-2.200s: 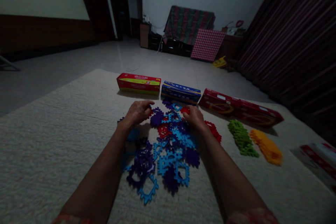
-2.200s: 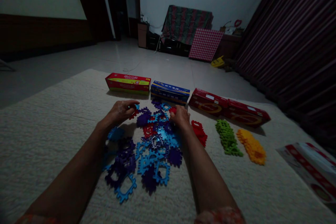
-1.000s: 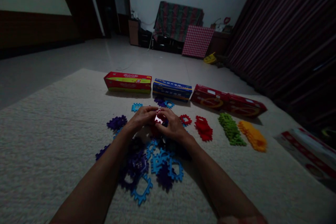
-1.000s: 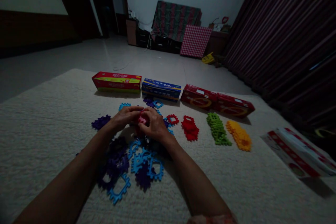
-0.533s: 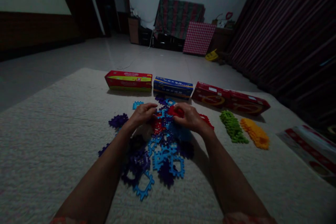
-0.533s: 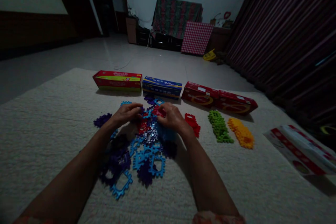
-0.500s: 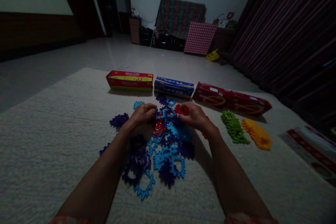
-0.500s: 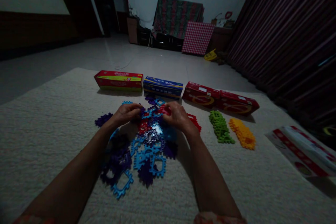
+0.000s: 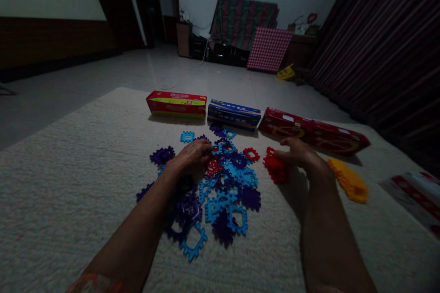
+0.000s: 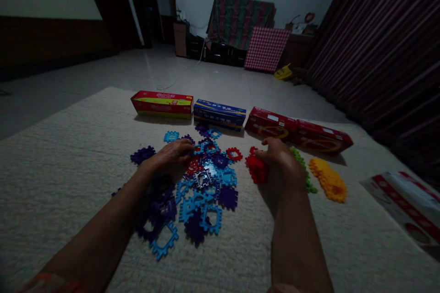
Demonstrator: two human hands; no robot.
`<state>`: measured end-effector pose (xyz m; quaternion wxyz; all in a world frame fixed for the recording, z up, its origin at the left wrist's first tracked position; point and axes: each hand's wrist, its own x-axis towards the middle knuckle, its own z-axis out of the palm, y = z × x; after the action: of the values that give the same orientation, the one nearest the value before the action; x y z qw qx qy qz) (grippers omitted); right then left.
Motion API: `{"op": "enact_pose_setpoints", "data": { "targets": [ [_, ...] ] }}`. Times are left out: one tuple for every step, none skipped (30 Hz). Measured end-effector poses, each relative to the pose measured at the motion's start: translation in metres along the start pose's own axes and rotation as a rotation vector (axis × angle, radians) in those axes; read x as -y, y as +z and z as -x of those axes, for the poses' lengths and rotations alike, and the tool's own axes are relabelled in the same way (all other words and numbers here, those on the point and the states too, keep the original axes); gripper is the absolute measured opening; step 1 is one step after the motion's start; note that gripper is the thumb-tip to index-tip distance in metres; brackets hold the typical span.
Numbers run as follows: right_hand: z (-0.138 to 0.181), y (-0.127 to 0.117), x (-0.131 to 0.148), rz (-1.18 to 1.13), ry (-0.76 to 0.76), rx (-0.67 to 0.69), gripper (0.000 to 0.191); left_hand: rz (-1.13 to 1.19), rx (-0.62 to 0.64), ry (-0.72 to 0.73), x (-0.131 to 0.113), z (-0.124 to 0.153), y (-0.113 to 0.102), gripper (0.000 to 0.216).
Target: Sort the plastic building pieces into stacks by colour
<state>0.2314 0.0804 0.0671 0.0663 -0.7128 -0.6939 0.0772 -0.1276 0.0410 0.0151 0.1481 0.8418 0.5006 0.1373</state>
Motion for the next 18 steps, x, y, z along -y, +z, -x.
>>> {"op": "enact_pose_setpoints", "data": {
  "targets": [
    [0.001,0.001,0.006,-0.011,-0.071,-0.054,0.037,-0.013,-0.006,-0.011,0.002,0.001,-0.001,0.028],
    [0.003,0.002,0.015,-0.038,-0.162,-0.096,0.035,-0.029,-0.011,-0.028,0.005,0.002,-0.003,0.027],
    [0.005,0.004,0.026,-0.079,-0.264,-0.125,0.032,-0.048,-0.012,-0.051,0.007,0.003,-0.005,0.027],
    [0.009,0.008,0.04,-0.124,-0.363,-0.13,0.03,-0.07,-0.008,-0.086,0.009,0.004,-0.008,0.027],
    [0.013,0.013,0.054,-0.173,-0.45,-0.123,0.028,-0.092,0.002,-0.123,0.011,0.005,-0.01,0.026],
    [0.018,0.019,0.069,-0.216,-0.532,-0.102,0.026,-0.109,0.013,-0.156,0.012,0.006,-0.013,0.025],
    [0.023,0.026,0.084,-0.246,-0.613,-0.067,0.025,-0.121,0.022,-0.173,0.013,0.006,-0.015,0.023],
    [0.027,0.034,0.097,-0.256,-0.679,-0.04,0.024,-0.123,0.023,-0.168,0.012,0.006,-0.017,0.022],
    [0.031,0.041,0.109,-0.251,-0.717,-0.033,0.024,-0.116,0.017,-0.139,0.01,0.006,-0.018,0.023],
    [0.035,0.049,0.119,-0.22,-0.737,-0.011,0.025,-0.1,0.005,-0.096,0.008,0.005,-0.018,0.027],
    [0.037,0.055,0.126,-0.195,-0.745,-0.011,0.028,-0.079,-0.008,-0.051,0.005,0.004,-0.018,0.033],
    [0.039,0.062,0.132,-0.177,-0.751,-0.018,0.032,-0.058,-0.015,-0.015,0.001,0.004,-0.016,0.039],
    [0.04,0.067,0.135,-0.166,-0.758,-0.023,0.034,-0.041,-0.019,0.004,-0.002,0.003,-0.013,0.044],
    [0.04,0.071,0.136,-0.166,-0.763,-0.03,0.035,-0.027,-0.016,0.008,-0.004,0.002,-0.01,0.045],
    [0.039,0.074,0.136,-0.17,-0.767,-0.032,0.034,-0.017,-0.011,0.002,-0.006,0.002,-0.007,0.043],
    [0.038,0.077,0.136,-0.175,-0.769,-0.026,0.031,-0.006,0.0,-0.006,-0.007,0.001,-0.004,0.039],
    [0.037,0.079,0.135,-0.179,-0.768,-0.019,0.027,0.008,0.011,-0.011,-0.007,0.0,-0.002,0.034],
    [0.036,0.08,0.134,-0.183,-0.765,-0.014,0.024,0.024,0.021,-0.013,-0.006,-0.001,0.0,0.03]
  ]
}}
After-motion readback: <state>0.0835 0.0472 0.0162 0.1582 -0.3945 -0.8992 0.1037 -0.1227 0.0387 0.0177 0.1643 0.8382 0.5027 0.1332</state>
